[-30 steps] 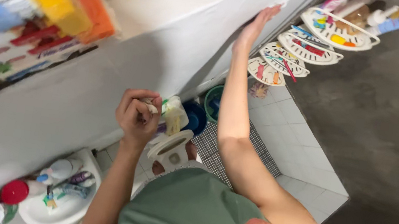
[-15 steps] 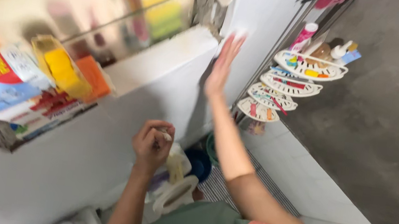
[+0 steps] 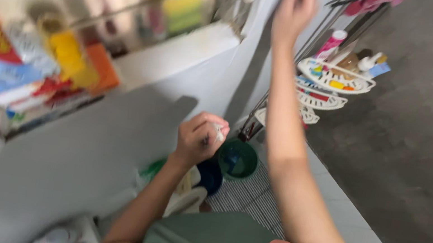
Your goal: The person organizes a bathroom shelf by wiping the surface with a wet wipe and rearranging various toiletries. They handle items such as a box of wipes, a tube of cream, a red box, and a yellow package, moving them to clean the shelf and then placing them back in an orderly fashion.
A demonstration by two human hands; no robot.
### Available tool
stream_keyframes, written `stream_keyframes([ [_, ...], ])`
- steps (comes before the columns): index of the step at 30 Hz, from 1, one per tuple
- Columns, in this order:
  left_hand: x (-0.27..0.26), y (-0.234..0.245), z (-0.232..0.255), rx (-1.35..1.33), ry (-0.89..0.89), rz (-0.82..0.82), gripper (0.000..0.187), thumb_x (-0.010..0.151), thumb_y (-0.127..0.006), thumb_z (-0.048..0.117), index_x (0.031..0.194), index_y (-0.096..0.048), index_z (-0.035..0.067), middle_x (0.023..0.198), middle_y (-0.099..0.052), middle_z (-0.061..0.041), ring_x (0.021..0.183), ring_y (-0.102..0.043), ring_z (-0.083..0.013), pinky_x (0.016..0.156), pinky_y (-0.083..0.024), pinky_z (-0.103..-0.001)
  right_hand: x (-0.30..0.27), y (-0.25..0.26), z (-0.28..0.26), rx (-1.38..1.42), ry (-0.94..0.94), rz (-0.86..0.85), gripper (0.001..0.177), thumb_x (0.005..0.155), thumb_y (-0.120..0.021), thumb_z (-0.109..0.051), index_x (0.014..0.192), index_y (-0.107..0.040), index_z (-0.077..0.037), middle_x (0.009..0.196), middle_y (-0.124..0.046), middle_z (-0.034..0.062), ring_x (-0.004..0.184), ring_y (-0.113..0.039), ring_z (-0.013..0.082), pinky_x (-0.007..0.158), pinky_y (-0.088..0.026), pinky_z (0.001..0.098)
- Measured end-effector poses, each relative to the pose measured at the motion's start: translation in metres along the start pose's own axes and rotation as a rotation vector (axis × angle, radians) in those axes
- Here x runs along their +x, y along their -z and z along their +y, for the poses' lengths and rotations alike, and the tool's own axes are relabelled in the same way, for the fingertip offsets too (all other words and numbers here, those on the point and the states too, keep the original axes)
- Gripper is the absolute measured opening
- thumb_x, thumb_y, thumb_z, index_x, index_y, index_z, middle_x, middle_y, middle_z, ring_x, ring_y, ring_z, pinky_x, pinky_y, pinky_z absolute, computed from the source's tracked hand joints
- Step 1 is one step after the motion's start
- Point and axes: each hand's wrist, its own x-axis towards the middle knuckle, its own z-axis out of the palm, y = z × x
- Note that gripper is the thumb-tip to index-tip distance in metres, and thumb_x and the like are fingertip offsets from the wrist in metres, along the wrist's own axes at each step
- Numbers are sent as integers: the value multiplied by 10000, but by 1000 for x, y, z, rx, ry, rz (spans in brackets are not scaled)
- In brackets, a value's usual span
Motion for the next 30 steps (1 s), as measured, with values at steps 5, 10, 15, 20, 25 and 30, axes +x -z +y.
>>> stream_keyframes([
  [5, -24, 16, 5, 29, 35, 54, 281, 824, -828, 4, 809, -553, 60, 1007, -704, -69, 867, -717, -226, 702, -592, -333, -246, -3, -2, 90, -466, 171, 442, 1128, -500, -134, 1527, -470, 53, 1579, -500, 197, 1338, -527, 214, 1128, -435, 310],
  [10, -38, 29, 34, 43, -154, -124, 180, 841, -758, 53, 791, -596, 113, 1033, -721, 20, 826, -697, -143, 691, -578, -311, -421, -61, -158, -65, -350, -241, 537, 1135, -433, -218, 1588, -307, 41, 1655, -307, 234, 1450, -300, 289, 1228, -259, 411],
  [15, -62, 111, 49, 114, -71, 5, 154, 872, -722, 68, 794, -592, 96, 1036, -708, -20, 811, -699, -152, 644, -566, -313, -367, -75, -182, -181, -202, -284, 645, 1141, -365, -302, 1649, -143, 28, 1731, -113, 271, 1562, -73, 364, 1327, -82, 513],
  [20, -93, 151, 76, 294, 16, 320, 290, 909, -693, -19, 733, -480, 70, 986, -700, -50, 697, -687, -141, 568, -563, -290, -383, -145, -240, -129, -163, -111, 738, 1157, -326, -401, 1679, 7, 0, 1768, 66, 264, 1623, 89, 414, 1353, 38, 583],
  [25, -98, 159, 80, 292, -130, 295, 422, 848, -728, -68, 687, -366, 75, 959, -699, -110, 642, -628, -140, 533, -510, -272, -477, -190, -348, -106, 366, -503, 746, 1094, -519, -505, 1578, -279, 9, 1680, -113, 286, 1552, 30, 524, 1217, 36, 709],
  [30, -109, 178, 91, 335, -94, 425, 412, 849, -742, -66, 706, -380, 70, 981, -662, -122, 733, -685, -191, 632, -565, -308, -437, -188, -373, -141, 539, -723, 654, 1074, -594, -479, 1541, -437, -49, 1660, -257, 204, 1565, -143, 458, 1246, -84, 685],
])
